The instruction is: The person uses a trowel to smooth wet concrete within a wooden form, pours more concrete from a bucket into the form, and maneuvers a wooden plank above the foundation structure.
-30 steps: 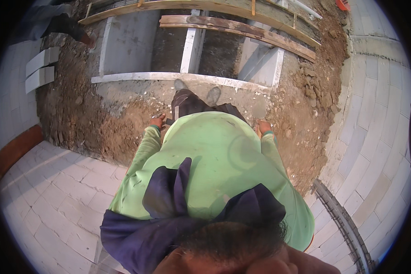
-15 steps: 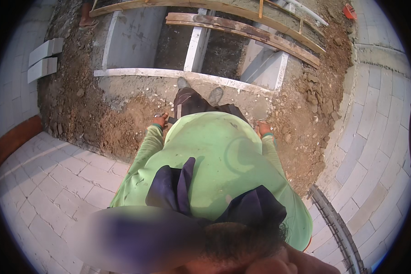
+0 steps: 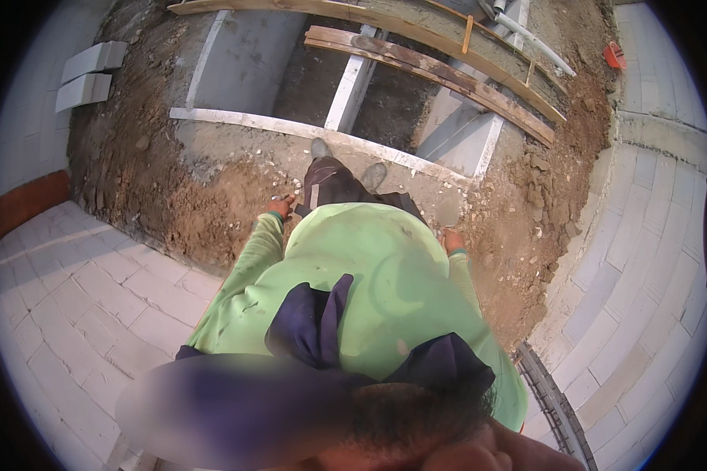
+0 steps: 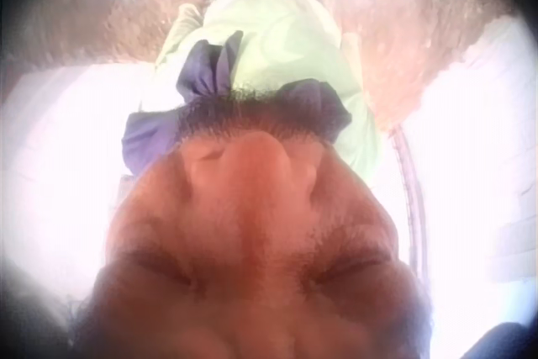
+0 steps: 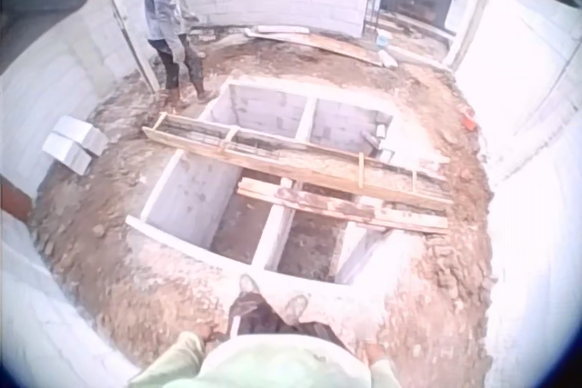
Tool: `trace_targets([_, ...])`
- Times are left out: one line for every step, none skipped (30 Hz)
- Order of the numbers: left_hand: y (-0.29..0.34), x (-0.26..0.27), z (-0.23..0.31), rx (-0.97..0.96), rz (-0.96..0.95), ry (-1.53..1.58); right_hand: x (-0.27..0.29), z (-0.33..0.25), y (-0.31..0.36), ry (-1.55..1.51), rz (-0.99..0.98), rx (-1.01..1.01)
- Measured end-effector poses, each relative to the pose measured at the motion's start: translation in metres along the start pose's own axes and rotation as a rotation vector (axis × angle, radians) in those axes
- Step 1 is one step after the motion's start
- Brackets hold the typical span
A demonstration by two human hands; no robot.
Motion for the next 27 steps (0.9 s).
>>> trace_targets([0.000,-0.002,0.001,0.043,0.001,0.065,-0.001,-0.002,0.001,0.003,-0.016,0.008])
trace_targets([0.000,-0.005,0.001,0.059,-0.029,0.121,-0.001,-0.003,0.002,0.027,-0.008,-0.019])
trace_targets([-0.001,-0.006,0.002,0.084,-0.018,0.113,-0.004,-0.007,0.003,0.044,-0.060,0.019])
trace_targets([-0.003,-0.009,0.002,0.082,-0.037,0.090,-0.002,-0.008,0.006,0.100,-0.051,0.005])
trace_targets([-0.005,-0.010,0.001,0.097,-0.024,0.055,-0.005,-0.014,0.006,0.210,-0.108,0.076])
trace_targets([-0.007,-0.011,0.004,0.027,0.003,-0.089,-0.004,-0.019,0.009,0.342,-0.129,0.130])
trace_targets([-0.009,-0.012,0.006,-0.033,-0.012,-0.075,-0.002,-0.022,0.010,0.368,-0.082,0.136])
trace_targets([-0.012,-0.012,0.001,0.043,0.000,0.037,-0.003,-0.029,0.011,0.355,-0.138,0.222])
trace_targets([-0.013,-0.012,-0.006,0.135,0.003,0.149,-0.005,-0.034,0.013,0.236,-0.131,0.261])
trace_targets([-0.014,-0.011,-0.007,0.139,0.027,0.173,-0.003,-0.037,0.014,0.255,-0.137,0.257])
trace_targets([-0.014,-0.012,-0.008,0.137,0.026,0.183,-0.004,-0.039,0.015,0.273,-0.143,0.254])
trace_targets([-0.014,-0.012,-0.006,0.079,0.032,0.095,-0.002,-0.040,0.015,0.433,-0.162,0.209])
trace_targets([-0.014,-0.014,-0.007,0.092,-0.002,0.144,0.001,-0.040,0.015,0.461,-0.108,0.150])
trace_targets([-0.013,-0.015,-0.005,0.059,-0.020,0.114,0.001,-0.042,0.014,0.488,-0.151,0.150])
trace_targets([-0.012,-0.015,-0.002,-0.011,-0.004,-0.050,0.001,-0.043,0.013,0.386,-0.122,0.134])
trace_targets([-0.011,-0.016,-0.001,-0.003,-0.031,0.037,0.003,-0.043,0.011,0.276,-0.097,0.101])
trace_targets([-0.010,-0.015,-0.002,0.006,-0.031,0.056,0.003,-0.043,0.009,0.201,-0.084,0.101])
trace_targets([-0.010,-0.013,-0.005,0.097,-0.005,0.166,0.003,-0.042,0.006,0.119,-0.076,0.084])
trace_targets([-0.009,-0.012,-0.005,0.094,-0.001,0.167,0.004,-0.039,0.004,0.058,-0.052,0.046])
trace_targets([-0.008,-0.012,-0.004,0.090,0.003,0.168,0.004,-0.038,0.000,0.048,-0.077,0.070])
trace_targets([-0.007,-0.012,-0.005,0.104,0.000,0.172,0.004,-0.037,-0.003,0.060,-0.086,0.075])
trace_targets([-0.005,-0.012,-0.004,0.085,-0.015,0.186,0.006,-0.034,-0.006,0.076,-0.055,0.053])
trace_targets([-0.003,-0.012,-0.003,0.084,-0.036,0.204,0.005,-0.032,-0.009,0.072,-0.087,0.070])
trace_targets([-0.002,-0.012,-0.003,0.101,-0.031,0.216,0.006,-0.030,-0.011,0.072,-0.079,0.060])
trace_targets([0.000,-0.012,-0.002,0.090,-0.038,0.208,0.008,-0.028,-0.013,0.087,-0.038,0.052])
trace_targets([0.002,-0.011,-0.001,0.096,-0.020,0.193,0.007,-0.027,-0.014,0.073,-0.072,0.058])
trace_targets([0.003,-0.011,-0.001,0.102,-0.002,0.178,0.007,-0.028,-0.014,0.074,-0.072,0.063])
Point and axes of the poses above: each hand's wrist, its own y-axis away from the middle knuckle, its own x-axis out of the back of the hand, z = x × y, the point moved 5 cm from there along -y, towards the middle knuckle, and after that the axes turned 12 degrees about x, right-handed, at the moved point
